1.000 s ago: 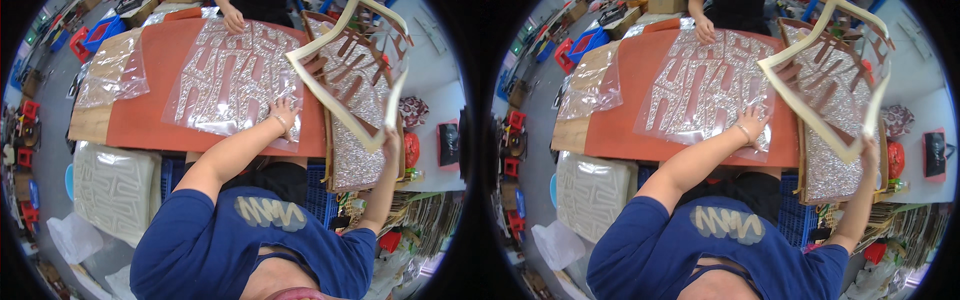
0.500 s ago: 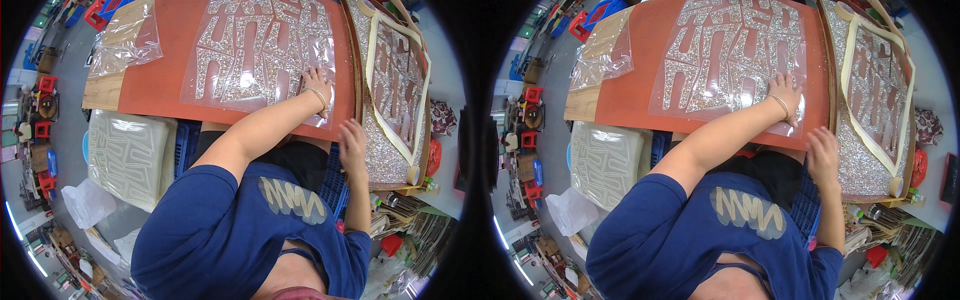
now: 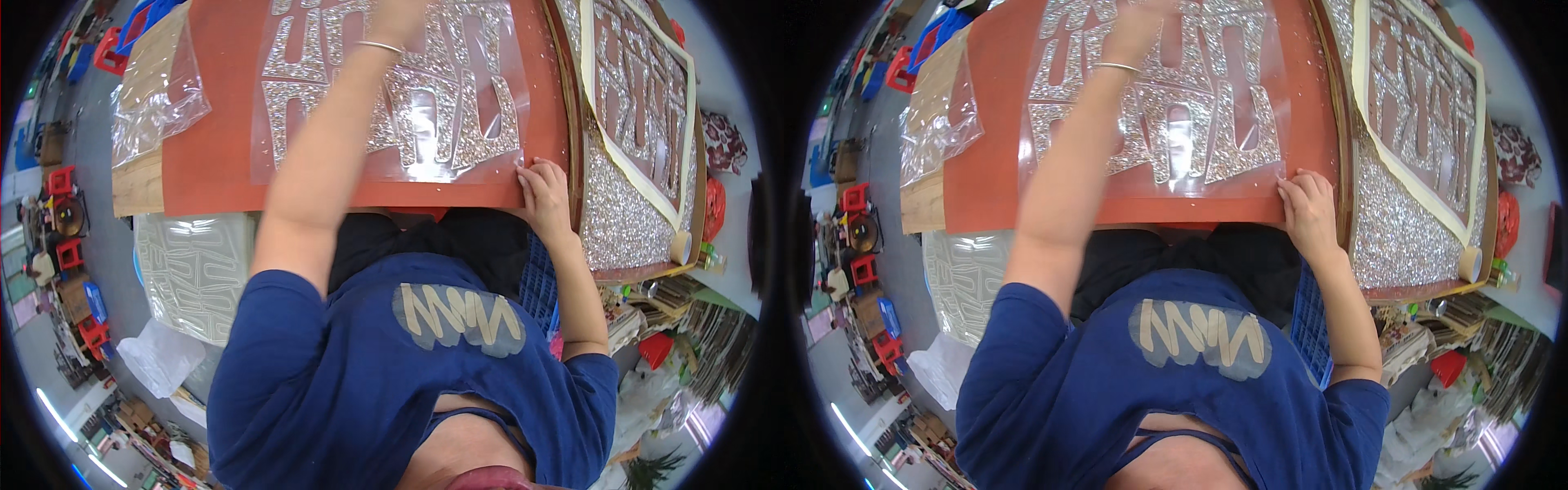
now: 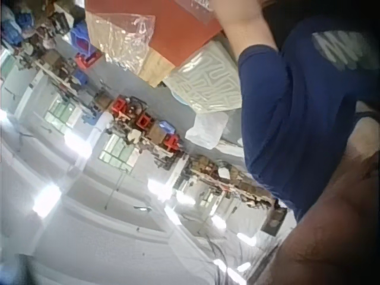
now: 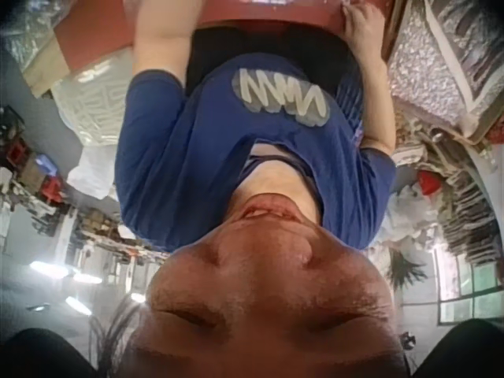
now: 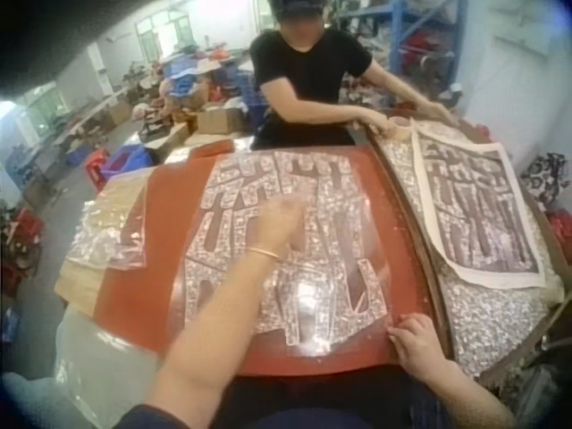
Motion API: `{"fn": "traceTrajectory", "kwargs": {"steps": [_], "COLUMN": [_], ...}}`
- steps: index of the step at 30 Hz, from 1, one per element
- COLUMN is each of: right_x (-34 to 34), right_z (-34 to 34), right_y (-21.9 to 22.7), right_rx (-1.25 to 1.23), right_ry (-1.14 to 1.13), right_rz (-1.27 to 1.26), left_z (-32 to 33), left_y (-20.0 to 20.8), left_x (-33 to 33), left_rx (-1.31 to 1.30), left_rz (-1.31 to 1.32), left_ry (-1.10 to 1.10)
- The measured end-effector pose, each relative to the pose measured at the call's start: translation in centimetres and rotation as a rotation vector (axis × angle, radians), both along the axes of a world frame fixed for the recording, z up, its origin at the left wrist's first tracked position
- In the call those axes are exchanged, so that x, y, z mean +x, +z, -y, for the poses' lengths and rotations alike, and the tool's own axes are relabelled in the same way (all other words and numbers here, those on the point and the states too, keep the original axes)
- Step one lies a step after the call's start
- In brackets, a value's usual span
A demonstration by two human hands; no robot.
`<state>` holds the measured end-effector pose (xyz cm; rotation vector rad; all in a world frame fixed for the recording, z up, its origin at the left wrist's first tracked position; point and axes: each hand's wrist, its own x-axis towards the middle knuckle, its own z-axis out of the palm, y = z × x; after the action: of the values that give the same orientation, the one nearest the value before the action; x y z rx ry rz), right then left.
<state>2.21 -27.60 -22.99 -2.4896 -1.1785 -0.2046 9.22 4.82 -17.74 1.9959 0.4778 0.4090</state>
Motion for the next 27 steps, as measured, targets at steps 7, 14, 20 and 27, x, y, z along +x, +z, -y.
{"fn": "traceTrajectory", "kwargs": {"steps": [7, 14, 20, 27], "right_x": [0.1, -0.5, -0.7, 1.0], "right_z": [-0.9, 0.1, 0.6, 11.0], "right_y": [0.3, -0.2, 1.0, 2.7], "right_rx": [0.134, 0.157, 0.178, -0.030], "right_ry": [-0.067, -0.247, -0.360, -0.645], "right_rz": [-0.062, -0.096, -0.377, -0.008], "left_z": [-16.2, -18.5, -15.3, -15.5], "left_y": [-4.2, -9.5, -9.4, -9.8], "left_x": [-11.2, -22.7, -22.5, -22.4], "left_rx": [0.746, 0.589, 0.662, 0.801], "left_rz": [-0.103, -0.060, -0.212, -0.226], "left_ry": [0.131, 0.278, 0.298, 0.279]}}
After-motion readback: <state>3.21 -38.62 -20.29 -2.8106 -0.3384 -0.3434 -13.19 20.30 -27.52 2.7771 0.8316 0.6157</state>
